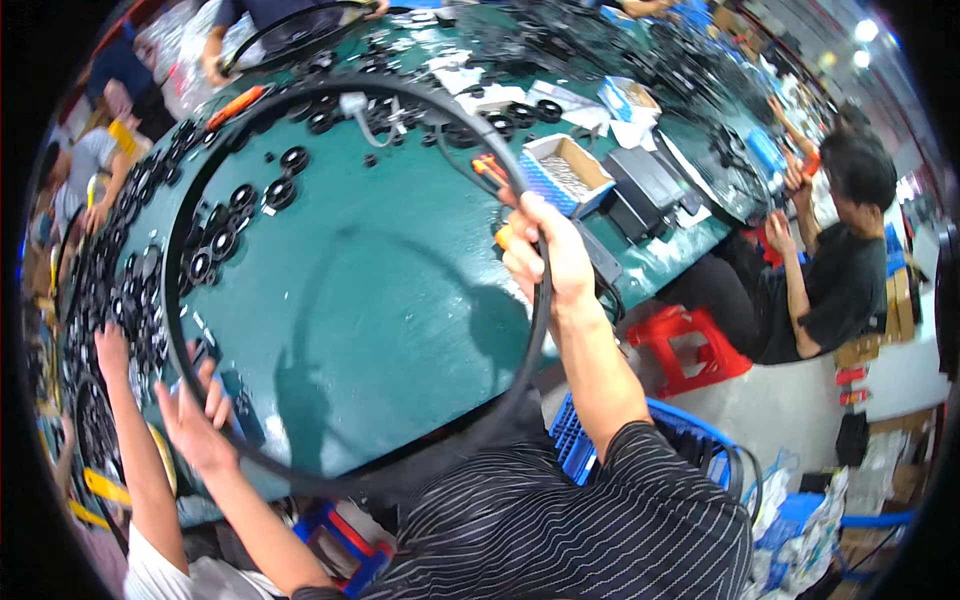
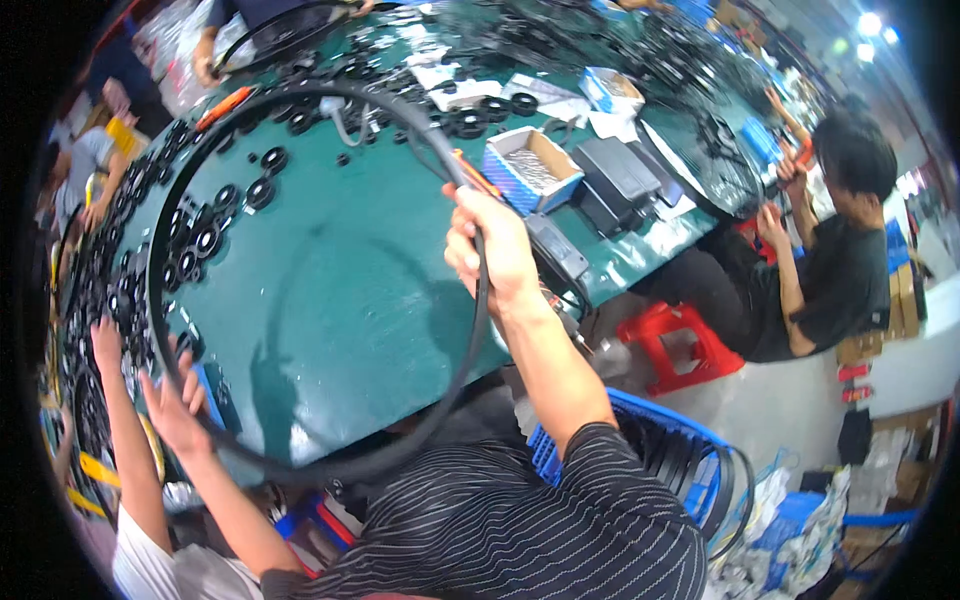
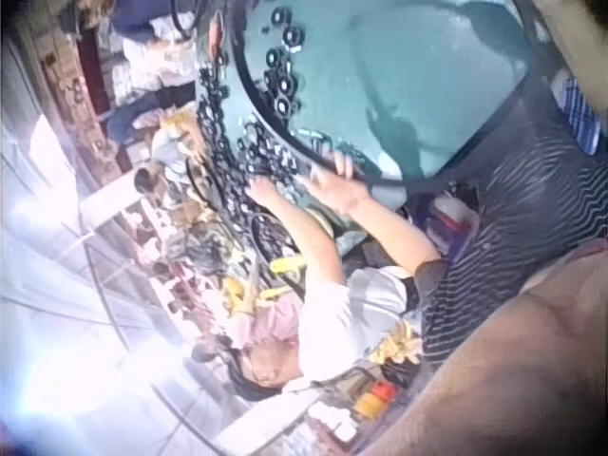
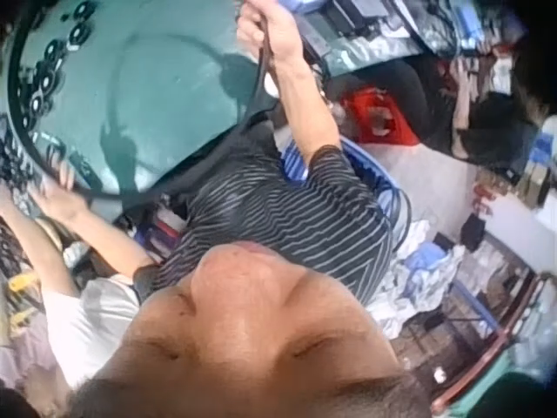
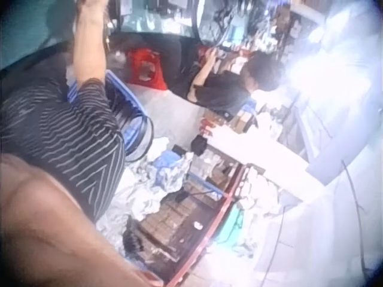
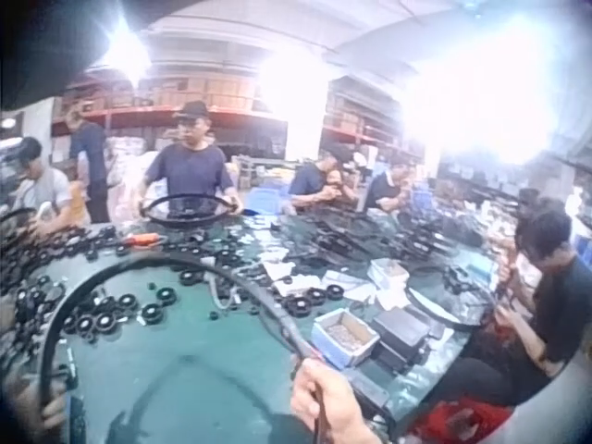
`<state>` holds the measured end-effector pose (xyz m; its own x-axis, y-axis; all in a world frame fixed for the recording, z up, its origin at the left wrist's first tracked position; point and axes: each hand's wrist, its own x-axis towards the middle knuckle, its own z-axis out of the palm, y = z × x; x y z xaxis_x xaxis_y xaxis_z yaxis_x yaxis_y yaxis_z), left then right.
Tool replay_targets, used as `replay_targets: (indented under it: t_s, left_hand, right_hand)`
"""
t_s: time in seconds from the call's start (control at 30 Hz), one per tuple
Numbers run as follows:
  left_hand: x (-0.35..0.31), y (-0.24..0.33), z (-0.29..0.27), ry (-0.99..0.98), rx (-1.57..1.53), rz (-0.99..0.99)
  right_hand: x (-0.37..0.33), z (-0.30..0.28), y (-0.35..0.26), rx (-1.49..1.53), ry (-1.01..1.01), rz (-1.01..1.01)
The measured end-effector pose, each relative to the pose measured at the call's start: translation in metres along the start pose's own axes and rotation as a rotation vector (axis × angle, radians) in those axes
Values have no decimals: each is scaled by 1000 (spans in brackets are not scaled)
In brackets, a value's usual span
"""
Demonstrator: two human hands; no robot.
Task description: The recorder uses an electric screwdriver to attach the metal guard and motor housing to industrial fans at a factory workbench.
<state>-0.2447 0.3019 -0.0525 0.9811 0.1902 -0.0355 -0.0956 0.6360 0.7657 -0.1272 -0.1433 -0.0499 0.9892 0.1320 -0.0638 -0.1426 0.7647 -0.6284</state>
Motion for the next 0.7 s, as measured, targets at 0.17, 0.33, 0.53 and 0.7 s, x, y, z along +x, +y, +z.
replay_targets:
  t_s: [0.17,0.33,0.53,0.7]
  left_hand:
    - [-25,-61,75,-121,-334,62]
    - [-13,-42,69,-204,-243,180]
    - [-30,-30,63,-241,-175,221]
    - [-22,-18,58,-233,-142,216]
  right_hand:
    - [4,20,53,-94,247,-90]
    - [-34,6,70,-190,228,132]
    - [-63,-28,75,-270,125,361]
    - [-79,-47,71,-167,-18,432]
